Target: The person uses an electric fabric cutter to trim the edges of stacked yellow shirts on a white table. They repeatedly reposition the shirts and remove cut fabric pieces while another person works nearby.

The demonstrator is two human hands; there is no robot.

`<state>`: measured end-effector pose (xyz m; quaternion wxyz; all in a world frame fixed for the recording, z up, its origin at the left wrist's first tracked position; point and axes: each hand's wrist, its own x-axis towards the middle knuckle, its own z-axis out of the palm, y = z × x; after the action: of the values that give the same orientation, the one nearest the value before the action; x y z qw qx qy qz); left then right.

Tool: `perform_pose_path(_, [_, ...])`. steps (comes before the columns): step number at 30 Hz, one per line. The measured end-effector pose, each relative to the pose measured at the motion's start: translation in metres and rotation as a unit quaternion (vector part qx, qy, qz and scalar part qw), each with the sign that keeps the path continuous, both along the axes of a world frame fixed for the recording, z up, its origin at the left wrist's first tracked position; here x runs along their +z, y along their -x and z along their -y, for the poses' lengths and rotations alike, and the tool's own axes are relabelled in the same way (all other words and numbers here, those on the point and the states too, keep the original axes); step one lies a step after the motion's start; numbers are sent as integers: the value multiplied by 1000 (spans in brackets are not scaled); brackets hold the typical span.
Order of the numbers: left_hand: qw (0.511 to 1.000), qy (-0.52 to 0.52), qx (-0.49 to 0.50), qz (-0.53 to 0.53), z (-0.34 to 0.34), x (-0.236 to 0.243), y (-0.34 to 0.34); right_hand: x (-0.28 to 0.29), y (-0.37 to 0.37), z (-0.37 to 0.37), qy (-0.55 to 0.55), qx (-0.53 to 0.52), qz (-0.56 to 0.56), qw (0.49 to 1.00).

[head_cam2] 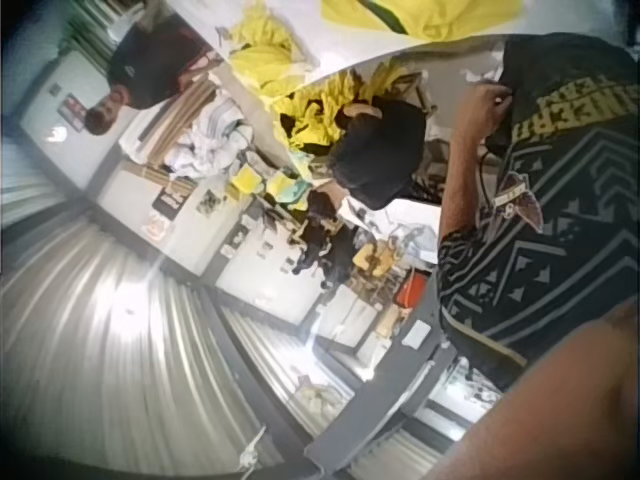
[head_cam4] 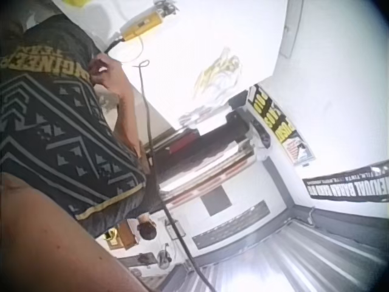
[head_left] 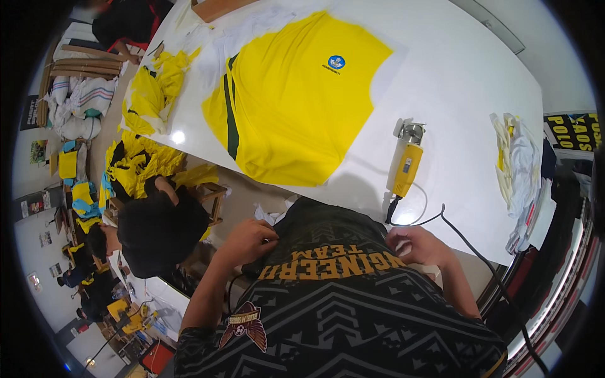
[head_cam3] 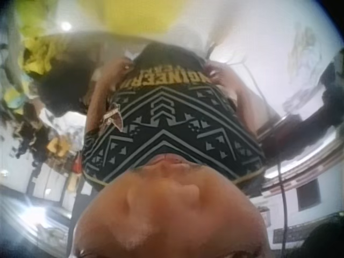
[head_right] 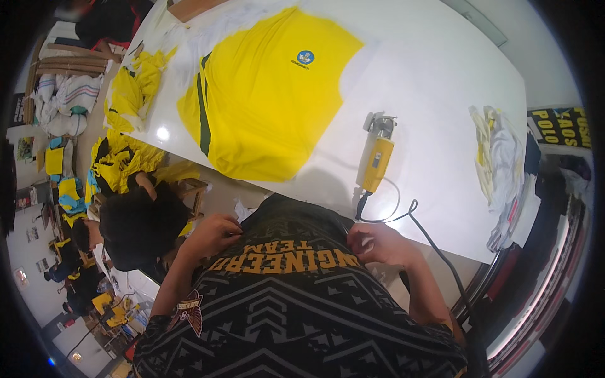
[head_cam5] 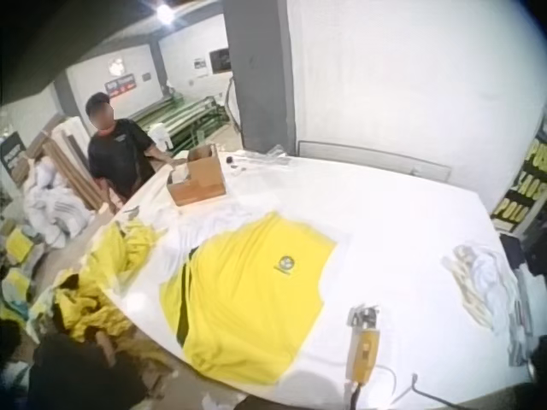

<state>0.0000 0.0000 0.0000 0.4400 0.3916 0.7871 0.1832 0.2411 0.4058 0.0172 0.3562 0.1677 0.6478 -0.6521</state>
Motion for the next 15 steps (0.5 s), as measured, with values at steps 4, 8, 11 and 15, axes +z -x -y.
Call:
perform_pose_path(4, [999, -26, -38, -21, -6, 1, 11, -5, -4, 24, -136, 1, -28, 990])
perform_pose_path(8, [998, 13, -47, -38, 0, -2, 18, -17, -6, 56, -313, -41, -73, 946])
perform_pose_path(11, [997, 28, -51, -53, 14, 6, 15, -21, 5, 62, -336, -46, -157, 928])
perform_pose_path(15, [989, 127, -76, -5, 27, 25, 18, -46, 37, 69, -355, -16, -251, 900])
